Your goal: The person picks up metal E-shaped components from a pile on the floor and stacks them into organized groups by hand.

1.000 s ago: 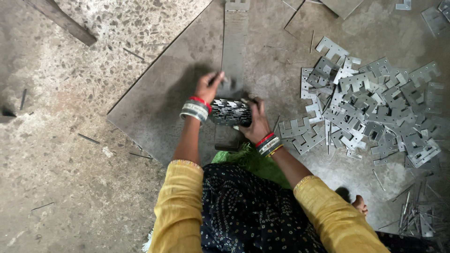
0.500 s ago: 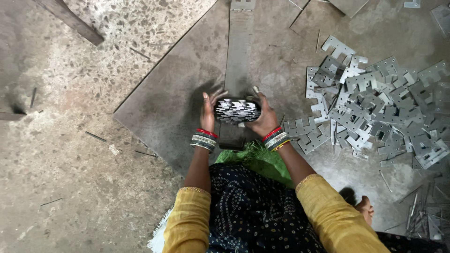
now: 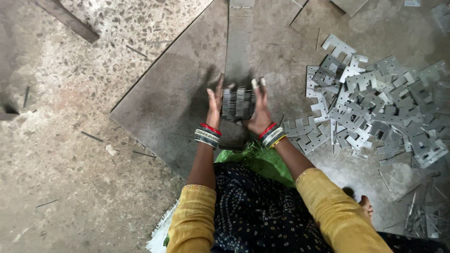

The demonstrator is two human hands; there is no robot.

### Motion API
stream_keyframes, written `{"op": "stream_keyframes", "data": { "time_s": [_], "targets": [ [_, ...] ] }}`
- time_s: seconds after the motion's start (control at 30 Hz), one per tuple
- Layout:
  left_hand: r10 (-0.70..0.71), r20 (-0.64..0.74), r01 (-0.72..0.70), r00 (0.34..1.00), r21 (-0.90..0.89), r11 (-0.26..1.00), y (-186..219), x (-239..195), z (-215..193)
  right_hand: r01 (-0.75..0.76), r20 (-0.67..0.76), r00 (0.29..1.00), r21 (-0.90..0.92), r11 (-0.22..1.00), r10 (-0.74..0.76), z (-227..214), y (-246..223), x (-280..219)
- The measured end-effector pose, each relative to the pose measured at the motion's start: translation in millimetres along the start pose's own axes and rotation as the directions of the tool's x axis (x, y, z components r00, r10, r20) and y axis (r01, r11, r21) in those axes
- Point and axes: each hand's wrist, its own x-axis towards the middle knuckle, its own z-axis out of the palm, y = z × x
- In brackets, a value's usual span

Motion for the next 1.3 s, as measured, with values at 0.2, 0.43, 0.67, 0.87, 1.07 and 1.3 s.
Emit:
{"op": "stream_keyframes", "data": {
  "time_s": [0.2, 0.43, 0.67, 0.87, 1.07, 1.3],
  "targets": [
    [-0.036, -0.108, 0.030, 0.994, -0.061, 0.998, -20.7, -6.5, -0.4, 0.102, -0.025, 0.994, -0.056, 0.993, -0.103, -3.9, 4.8, -12.5],
    [-0.061, -0.234, 0.094, 0.970, 0.130, 0.987, -2.9, -13.5, 9.4, 0.099, 0.030, 0.995, -0.056, 0.994, -0.097, -9.2, -3.9, -12.4],
    [0.255, -0.436, 0.294, 0.863, 0.844, 0.449, 39.6, -85.8, 15.9, 0.079, 0.129, 0.990, -0.189, 0.979, -0.055, -18.1, 0.9, -7.4],
    [-0.191, -0.497, 0.528, 0.847, 0.827, 0.193, 34.1, -126.3, 28.5, 0.017, 0.043, 0.999, -0.250, 0.968, -0.007, -12.2, -7.8, 2.9],
    [-0.119, -0.535, 0.547, 0.836, 0.803, 0.235, -2.7, -113.0, 21.4, -0.001, -0.030, 1.000, -0.262, 0.965, -0.007, -10.0, -6.8, 13.6],
    [0.066, -0.694, 0.582, 0.717, 0.647, 0.492, -18.0, -78.9, 31.8, -0.145, -0.188, 0.978, -0.294, 0.945, 0.092, -8.1, -8.1, 42.4]
  ]
}}
